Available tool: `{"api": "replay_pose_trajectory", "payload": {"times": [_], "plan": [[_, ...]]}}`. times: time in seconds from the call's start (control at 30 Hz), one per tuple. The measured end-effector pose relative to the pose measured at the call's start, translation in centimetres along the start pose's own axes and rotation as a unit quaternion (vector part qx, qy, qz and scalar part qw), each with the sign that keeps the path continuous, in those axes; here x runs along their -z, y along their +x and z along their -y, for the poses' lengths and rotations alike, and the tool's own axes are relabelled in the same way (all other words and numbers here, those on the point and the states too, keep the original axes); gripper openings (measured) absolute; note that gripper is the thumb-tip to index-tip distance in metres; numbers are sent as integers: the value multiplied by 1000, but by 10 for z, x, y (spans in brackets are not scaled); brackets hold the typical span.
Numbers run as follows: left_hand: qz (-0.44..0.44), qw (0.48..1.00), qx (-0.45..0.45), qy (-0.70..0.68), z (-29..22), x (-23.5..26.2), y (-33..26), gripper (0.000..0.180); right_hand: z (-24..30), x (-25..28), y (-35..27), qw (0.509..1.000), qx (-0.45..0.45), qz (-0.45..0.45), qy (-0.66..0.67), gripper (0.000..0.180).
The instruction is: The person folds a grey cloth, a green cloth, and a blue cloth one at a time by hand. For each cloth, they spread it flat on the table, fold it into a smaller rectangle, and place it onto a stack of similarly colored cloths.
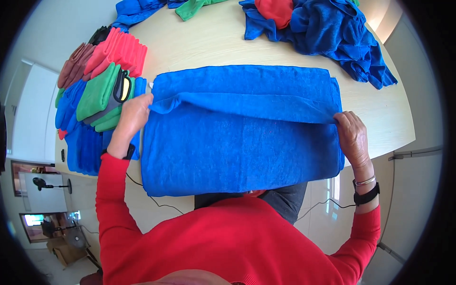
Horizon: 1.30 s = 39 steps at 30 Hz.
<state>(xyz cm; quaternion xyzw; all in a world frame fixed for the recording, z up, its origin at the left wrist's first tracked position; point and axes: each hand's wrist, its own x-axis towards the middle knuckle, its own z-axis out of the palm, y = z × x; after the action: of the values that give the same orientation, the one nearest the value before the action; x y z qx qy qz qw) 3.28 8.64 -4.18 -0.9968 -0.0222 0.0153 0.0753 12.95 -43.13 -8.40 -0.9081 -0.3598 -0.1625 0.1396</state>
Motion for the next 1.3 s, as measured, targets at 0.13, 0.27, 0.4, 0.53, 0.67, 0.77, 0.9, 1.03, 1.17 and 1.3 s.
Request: {"api": "replay_pose_trajectory", "payload": {"times": [0.13, 0.27, 0.4, 0.53, 0.67, 0.77, 0.9, 1.03, 1.17, 1.3], "plan": [[-77, 997, 9, -21, 23, -27, 55, 11, 4, 4, -3, 1000, 0, -8, 12, 18], [-32, 998, -56, 7, 68, -77, 98, 23, -4, 1, 10, 999, 10, -25, 39, 16], [3, 989, -79, -124, 80, -79, 108, 29, -42, -16, 30, 997, -43, -51, 44, 11], [50, 987, -18, -151, 66, -73, 121, 32, -84, -36, 63, 993, -95, -52, 53, 6], [34, 982, 3, -187, 64, -70, 120, 23, -107, -58, 91, 994, -83, 19, 72, 9], [12, 982, 10, -187, 62, -66, 113, 23, -105, -67, 104, 993, -68, 77, 61, 12], [-35, 981, 37, -185, 48, -52, 98, 24, -95, -62, 111, 975, -124, 182, 17, 17], [-126, 980, 13, -157, 36, -31, 77, 24, -97, -69, 113, 989, -103, 106, 8, 17], [-194, 965, -12, -175, 26, -9, 50, 26, -88, -62, 110, 988, -57, 125, -72, 17], [-209, 945, -14, -252, 31, 10, 21, 27, -86, -35, 92, 994, -58, 67, -65, 17]]}}
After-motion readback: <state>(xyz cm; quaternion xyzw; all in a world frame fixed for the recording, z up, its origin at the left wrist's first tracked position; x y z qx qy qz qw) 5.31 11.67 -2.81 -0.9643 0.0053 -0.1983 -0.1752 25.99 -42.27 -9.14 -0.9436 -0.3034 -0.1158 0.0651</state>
